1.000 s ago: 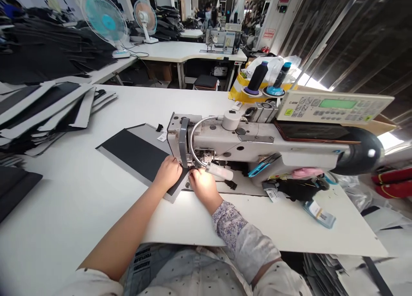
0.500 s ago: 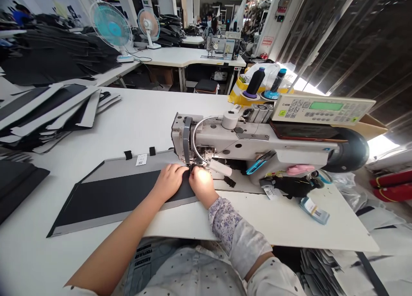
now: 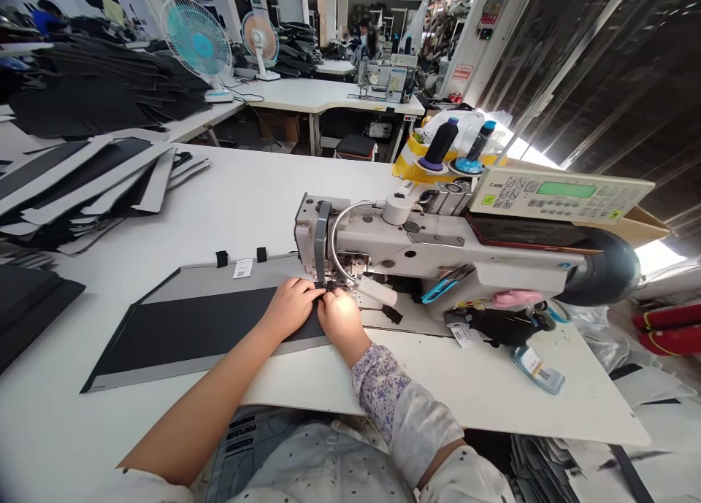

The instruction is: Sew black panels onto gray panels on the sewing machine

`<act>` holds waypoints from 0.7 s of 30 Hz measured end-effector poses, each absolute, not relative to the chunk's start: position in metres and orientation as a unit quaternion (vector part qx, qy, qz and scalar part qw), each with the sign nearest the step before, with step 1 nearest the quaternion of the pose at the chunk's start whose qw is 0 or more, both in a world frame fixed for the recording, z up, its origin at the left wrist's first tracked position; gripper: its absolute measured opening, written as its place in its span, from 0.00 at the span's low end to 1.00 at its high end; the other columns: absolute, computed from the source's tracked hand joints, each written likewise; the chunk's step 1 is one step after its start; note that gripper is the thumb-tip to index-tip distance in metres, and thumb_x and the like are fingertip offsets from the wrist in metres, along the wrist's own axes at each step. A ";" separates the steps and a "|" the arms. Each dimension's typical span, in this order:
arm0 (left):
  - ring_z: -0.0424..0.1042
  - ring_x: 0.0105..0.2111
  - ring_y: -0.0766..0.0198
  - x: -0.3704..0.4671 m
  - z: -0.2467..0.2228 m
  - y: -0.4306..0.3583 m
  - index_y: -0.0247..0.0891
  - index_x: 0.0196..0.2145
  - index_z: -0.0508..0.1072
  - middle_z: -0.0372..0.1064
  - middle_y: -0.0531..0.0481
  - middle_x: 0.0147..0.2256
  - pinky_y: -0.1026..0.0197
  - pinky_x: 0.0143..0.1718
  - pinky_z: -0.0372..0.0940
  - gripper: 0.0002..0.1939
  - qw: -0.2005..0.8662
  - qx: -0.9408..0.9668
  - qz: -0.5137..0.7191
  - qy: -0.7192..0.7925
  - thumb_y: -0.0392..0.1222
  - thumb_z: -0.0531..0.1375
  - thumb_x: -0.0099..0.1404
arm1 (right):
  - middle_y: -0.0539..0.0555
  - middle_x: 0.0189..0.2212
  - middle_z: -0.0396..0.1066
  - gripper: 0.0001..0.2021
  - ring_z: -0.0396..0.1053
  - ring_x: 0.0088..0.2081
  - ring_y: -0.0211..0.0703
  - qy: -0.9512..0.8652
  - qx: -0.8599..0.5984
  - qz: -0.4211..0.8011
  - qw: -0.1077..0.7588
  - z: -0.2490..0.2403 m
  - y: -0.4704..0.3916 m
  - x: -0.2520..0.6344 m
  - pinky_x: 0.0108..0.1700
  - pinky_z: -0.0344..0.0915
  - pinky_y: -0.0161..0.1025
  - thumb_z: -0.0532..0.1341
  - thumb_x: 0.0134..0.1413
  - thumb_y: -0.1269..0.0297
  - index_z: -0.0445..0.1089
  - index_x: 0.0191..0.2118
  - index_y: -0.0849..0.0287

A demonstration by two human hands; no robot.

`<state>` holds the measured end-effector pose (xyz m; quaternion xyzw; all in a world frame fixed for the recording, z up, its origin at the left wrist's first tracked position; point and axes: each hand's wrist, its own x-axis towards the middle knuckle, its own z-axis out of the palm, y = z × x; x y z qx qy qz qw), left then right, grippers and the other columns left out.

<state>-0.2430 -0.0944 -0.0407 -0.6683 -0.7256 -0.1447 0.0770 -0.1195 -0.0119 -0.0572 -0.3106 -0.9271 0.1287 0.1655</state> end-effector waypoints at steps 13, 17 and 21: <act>0.66 0.44 0.58 -0.242 -0.043 -0.093 0.41 0.44 0.74 0.70 0.46 0.42 0.54 0.48 0.62 0.17 0.051 -0.652 -0.181 -0.735 0.30 0.51 0.62 | 0.66 0.66 0.47 0.45 0.42 0.67 0.60 -0.977 -0.165 0.097 0.097 -0.055 -0.020 -0.055 0.66 0.40 0.58 0.50 0.56 0.35 0.47 0.67 0.69; 0.66 0.46 0.54 -0.249 -0.046 -0.085 0.39 0.45 0.71 0.69 0.42 0.45 0.52 0.49 0.62 0.15 0.080 -0.606 -0.179 -0.771 0.33 0.53 0.62 | 0.66 0.66 0.47 0.46 0.42 0.67 0.58 -0.977 -0.157 0.103 0.098 -0.057 -0.020 -0.071 0.66 0.40 0.58 0.50 0.56 0.35 0.46 0.67 0.71; 0.67 0.46 0.52 -0.263 -0.047 -0.071 0.37 0.42 0.71 0.70 0.41 0.42 0.51 0.49 0.61 0.12 0.088 -0.602 -0.156 -0.778 0.33 0.53 0.62 | 0.64 0.67 0.46 0.45 0.42 0.67 0.58 -0.977 -0.154 0.117 0.091 -0.056 -0.019 -0.074 0.66 0.40 0.58 0.49 0.57 0.36 0.45 0.68 0.69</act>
